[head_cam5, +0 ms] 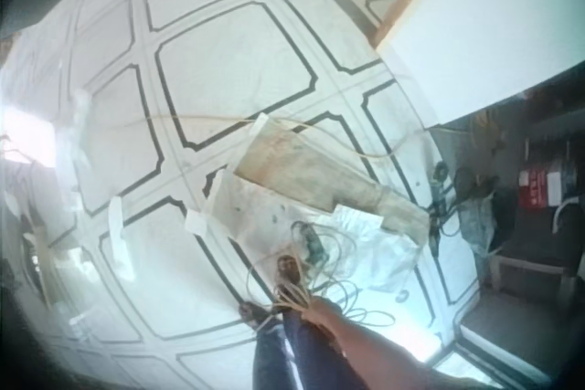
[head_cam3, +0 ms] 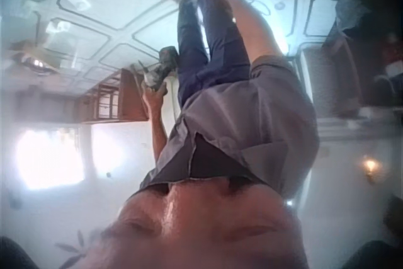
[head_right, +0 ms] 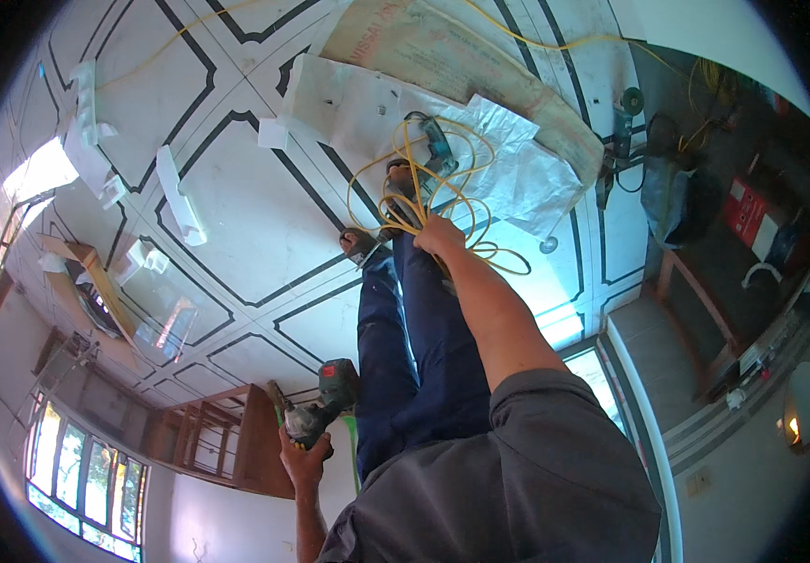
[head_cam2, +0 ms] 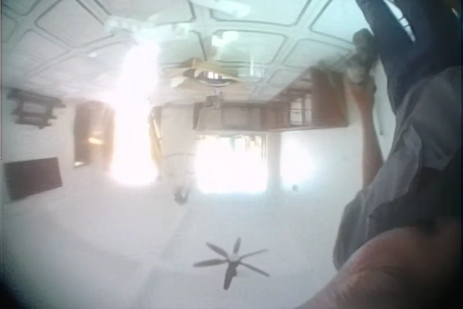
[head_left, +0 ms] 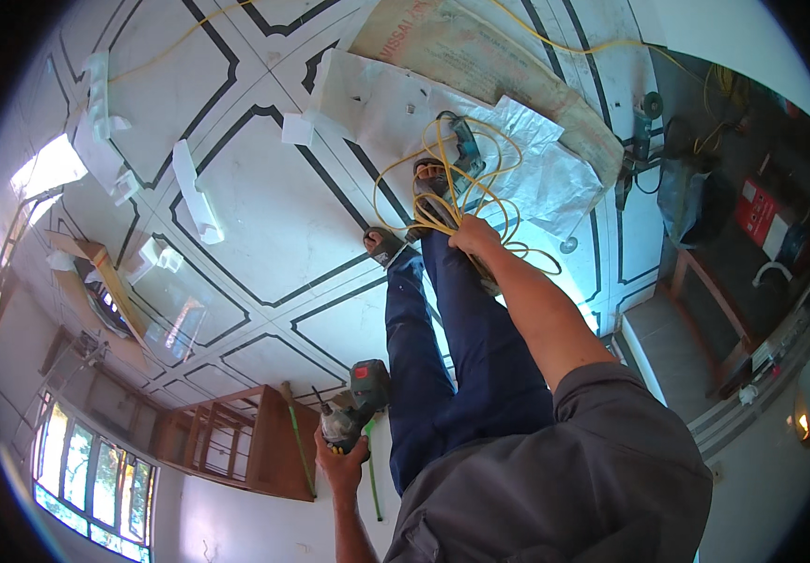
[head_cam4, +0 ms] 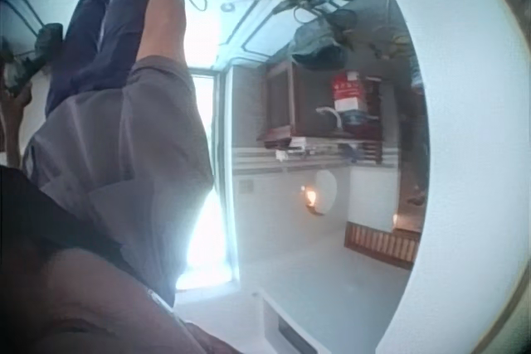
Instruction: The person organizes tools and materials on the floor, handling a yellow extension cord, a power drill, and a tool bag. They plug in the cord, retrieve a screwdriver from the bag, and move around the room while carrying the drill and cord.
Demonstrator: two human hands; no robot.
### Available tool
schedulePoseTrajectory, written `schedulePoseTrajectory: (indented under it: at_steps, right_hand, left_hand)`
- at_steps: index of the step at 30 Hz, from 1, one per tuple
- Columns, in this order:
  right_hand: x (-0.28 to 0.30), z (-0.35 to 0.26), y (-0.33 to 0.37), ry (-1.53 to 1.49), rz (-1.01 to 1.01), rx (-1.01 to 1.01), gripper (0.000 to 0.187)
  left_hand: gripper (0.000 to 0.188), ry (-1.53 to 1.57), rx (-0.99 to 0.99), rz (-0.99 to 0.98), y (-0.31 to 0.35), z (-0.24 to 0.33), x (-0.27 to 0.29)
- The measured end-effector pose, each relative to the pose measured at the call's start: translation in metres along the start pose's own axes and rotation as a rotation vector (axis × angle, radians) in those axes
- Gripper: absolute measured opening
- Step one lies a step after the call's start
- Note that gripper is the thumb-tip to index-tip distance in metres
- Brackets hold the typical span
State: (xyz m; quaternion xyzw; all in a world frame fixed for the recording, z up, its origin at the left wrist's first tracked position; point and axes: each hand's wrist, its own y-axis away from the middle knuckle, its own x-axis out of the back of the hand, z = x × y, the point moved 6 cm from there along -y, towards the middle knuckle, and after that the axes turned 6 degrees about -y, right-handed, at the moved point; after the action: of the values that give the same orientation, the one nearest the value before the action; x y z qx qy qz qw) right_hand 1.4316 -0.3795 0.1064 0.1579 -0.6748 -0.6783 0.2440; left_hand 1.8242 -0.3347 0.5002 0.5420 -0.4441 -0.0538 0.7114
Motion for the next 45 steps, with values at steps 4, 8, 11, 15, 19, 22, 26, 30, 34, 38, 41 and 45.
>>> schedulePoseTrajectory:
  at_steps: [4,8,11,15,19,22,26,30,34,38,41,45]
  right_hand:
    - [-0.009,0.008,-0.007,-0.042,-0.047,0.099,0.047]
    - [-0.010,0.015,-0.026,-0.124,-0.060,0.085,0.044]
    - [-0.002,0.000,-0.034,-0.076,-0.014,0.113,0.043]
    - [-0.004,-0.012,-0.066,0.048,0.053,0.245,0.044]
    - [-0.022,-0.053,-0.062,0.311,0.009,0.345,0.046]
    - [-0.046,-0.073,-0.075,0.379,-0.085,0.432,0.049]
    - [-0.090,-0.093,-0.109,0.339,-0.122,0.549,0.047]
    - [-0.135,-0.104,-0.140,0.401,-0.369,0.446,0.040]
    - [-0.171,-0.101,-0.152,0.550,-0.523,0.359,0.036]
    - [-0.194,-0.094,-0.159,0.697,-0.621,0.222,0.038]
    - [-0.210,-0.095,-0.163,0.908,-0.597,0.222,0.040]
    - [-0.236,-0.087,-0.170,1.120,-0.623,0.210,0.039]
  left_hand:
    - [0.075,0.065,0.048,0.009,0.002,-0.017,0.001]
    - [0.073,-0.051,0.085,0.001,-0.001,-0.014,-0.002]
    - [0.072,0.085,0.088,-0.038,-0.004,-0.038,-0.016]
    - [0.072,0.009,0.123,-0.063,-0.013,-0.031,-0.020]
    - [0.074,0.005,0.187,-0.122,-0.027,-0.029,-0.026]
    - [0.074,-0.008,0.209,-0.146,-0.043,-0.057,-0.039]
    - [0.068,0.012,0.156,-0.131,-0.065,-0.061,-0.043]
    - [0.074,0.066,0.238,-0.146,-0.079,-0.087,-0.058]
    - [0.080,0.162,0.314,-0.148,-0.089,-0.122,-0.068]
    - [0.079,0.170,0.210,-0.095,-0.099,-0.144,-0.073]
    - [0.077,0.271,0.325,-0.112,-0.103,-0.155,-0.078]
    - [0.077,0.326,0.324,-0.083,-0.106,-0.175,-0.089]
